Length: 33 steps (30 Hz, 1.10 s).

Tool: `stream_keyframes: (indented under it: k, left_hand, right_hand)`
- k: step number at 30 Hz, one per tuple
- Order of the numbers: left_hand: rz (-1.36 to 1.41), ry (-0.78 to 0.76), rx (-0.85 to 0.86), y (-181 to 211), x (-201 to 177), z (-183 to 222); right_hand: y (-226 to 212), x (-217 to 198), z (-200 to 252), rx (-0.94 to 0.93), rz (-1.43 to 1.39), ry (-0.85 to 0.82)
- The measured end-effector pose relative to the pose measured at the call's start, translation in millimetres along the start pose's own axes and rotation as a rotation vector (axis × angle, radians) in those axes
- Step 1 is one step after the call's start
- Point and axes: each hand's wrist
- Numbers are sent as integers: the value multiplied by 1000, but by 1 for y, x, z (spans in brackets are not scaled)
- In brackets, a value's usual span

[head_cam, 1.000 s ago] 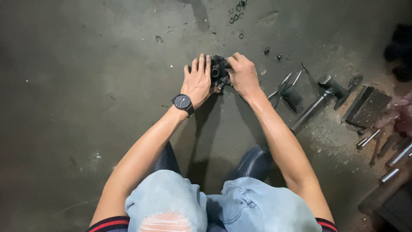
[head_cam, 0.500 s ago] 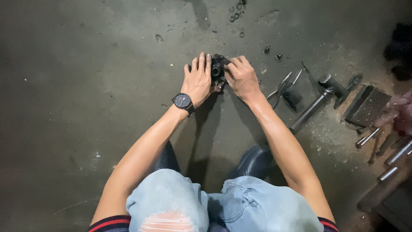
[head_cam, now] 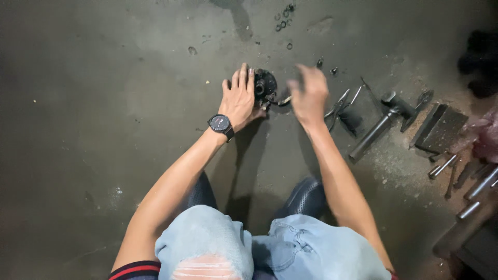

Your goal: The person sits on the workshop floor disassembling a motorcycle clutch hub assembly. They carry the part across the shop, set it on the floor, remove small components by hand, and use pliers and a wrench to extract parts from the hub.

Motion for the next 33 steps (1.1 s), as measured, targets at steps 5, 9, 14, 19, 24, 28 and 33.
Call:
stream_keyframes:
  k: [5,9,14,19,24,28,33]
  left_hand:
    - [79,61,26,-4,13,-2]
    - [340,164,44,-9,7,10]
    - [673,157,205,15,-40,44]
    - [781,95,379,28,-65,46]
    - [994,-86,257,25,-38,33]
    - [1057,-86,265,31,-45,33]
    - [1221,-100,156,38,-49,36]
  right_hand:
    - [13,6,25,295,-342,-66]
    - [29,12,22,303,-835,-145]
    - [34,-3,47,507,-1463,-386]
    - [3,-29,67,482,-1940,-622]
    - [-69,-59,48,228,-1191,-411]
    - [-76,-58,48,209,-1128,-352]
    - [-62,-36,58,226,-1179,-256]
Point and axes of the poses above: each hand's wrist, its own z-axis away from the middle knuckle, its own x-axis out of the palm, y = z × x, and after that the axes turned 2 degrees about -y, right-handed
